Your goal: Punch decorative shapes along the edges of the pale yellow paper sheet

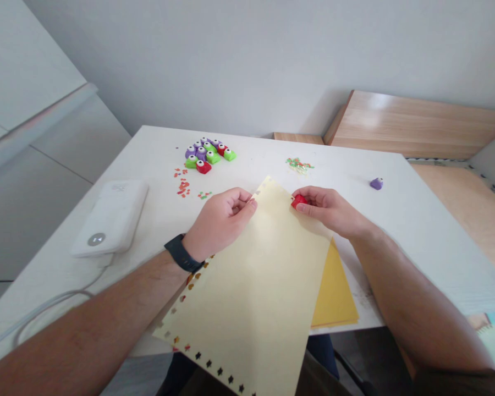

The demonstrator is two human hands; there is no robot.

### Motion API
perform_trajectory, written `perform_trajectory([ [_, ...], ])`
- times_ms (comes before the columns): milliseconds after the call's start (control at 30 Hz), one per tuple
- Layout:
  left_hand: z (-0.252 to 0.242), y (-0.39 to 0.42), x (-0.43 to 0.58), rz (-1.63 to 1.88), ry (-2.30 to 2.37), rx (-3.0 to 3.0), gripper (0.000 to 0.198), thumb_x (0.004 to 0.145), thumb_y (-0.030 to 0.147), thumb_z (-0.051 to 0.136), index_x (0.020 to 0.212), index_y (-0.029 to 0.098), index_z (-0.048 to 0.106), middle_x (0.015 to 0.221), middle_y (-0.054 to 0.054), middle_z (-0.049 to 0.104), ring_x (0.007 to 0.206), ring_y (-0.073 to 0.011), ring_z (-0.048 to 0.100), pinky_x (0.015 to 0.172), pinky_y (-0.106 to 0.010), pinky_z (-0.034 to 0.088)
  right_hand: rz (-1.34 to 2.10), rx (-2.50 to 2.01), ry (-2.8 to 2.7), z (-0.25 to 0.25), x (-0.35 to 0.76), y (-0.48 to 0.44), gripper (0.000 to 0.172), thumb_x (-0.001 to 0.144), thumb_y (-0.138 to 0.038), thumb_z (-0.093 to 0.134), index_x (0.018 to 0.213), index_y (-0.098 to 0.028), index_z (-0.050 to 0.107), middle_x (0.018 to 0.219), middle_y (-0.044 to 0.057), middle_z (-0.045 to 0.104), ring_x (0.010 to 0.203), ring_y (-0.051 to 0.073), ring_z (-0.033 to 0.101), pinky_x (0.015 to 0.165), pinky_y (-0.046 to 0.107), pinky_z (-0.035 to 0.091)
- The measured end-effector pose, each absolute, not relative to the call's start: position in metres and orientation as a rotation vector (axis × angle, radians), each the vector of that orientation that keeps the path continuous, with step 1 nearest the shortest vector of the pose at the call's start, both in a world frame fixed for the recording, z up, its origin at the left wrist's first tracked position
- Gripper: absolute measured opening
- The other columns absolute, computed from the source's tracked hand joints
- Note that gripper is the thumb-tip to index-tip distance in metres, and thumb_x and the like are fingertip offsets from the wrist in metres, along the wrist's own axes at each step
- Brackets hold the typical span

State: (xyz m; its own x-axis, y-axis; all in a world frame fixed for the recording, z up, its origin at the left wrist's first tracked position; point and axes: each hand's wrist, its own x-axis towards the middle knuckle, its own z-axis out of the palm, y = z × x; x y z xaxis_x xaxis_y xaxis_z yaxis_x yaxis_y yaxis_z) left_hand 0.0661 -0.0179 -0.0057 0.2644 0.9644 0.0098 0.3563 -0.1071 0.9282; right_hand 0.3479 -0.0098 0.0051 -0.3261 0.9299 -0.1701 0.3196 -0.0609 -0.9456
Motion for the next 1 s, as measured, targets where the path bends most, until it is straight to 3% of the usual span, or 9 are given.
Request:
perform_trajectory([
  [1000,-0.0079,-0.0177,0.0676,0.843,1.242,1.622,0.029,0.098,0.047,0.064,0.099,0.018,0.070,0.087,-0.005,0.075,0.071,-0.0169,0.064,0.062,-0.027,0.045,1.251,-1.448,-1.714,0.0008,0.3425,-0.0073,0.028,0.083,-0.043,0.078,0.098,-0.021,0.072,0.089,0.004,0.070,0.078,0.019,0.060,0.069,0.033,0.048],
])
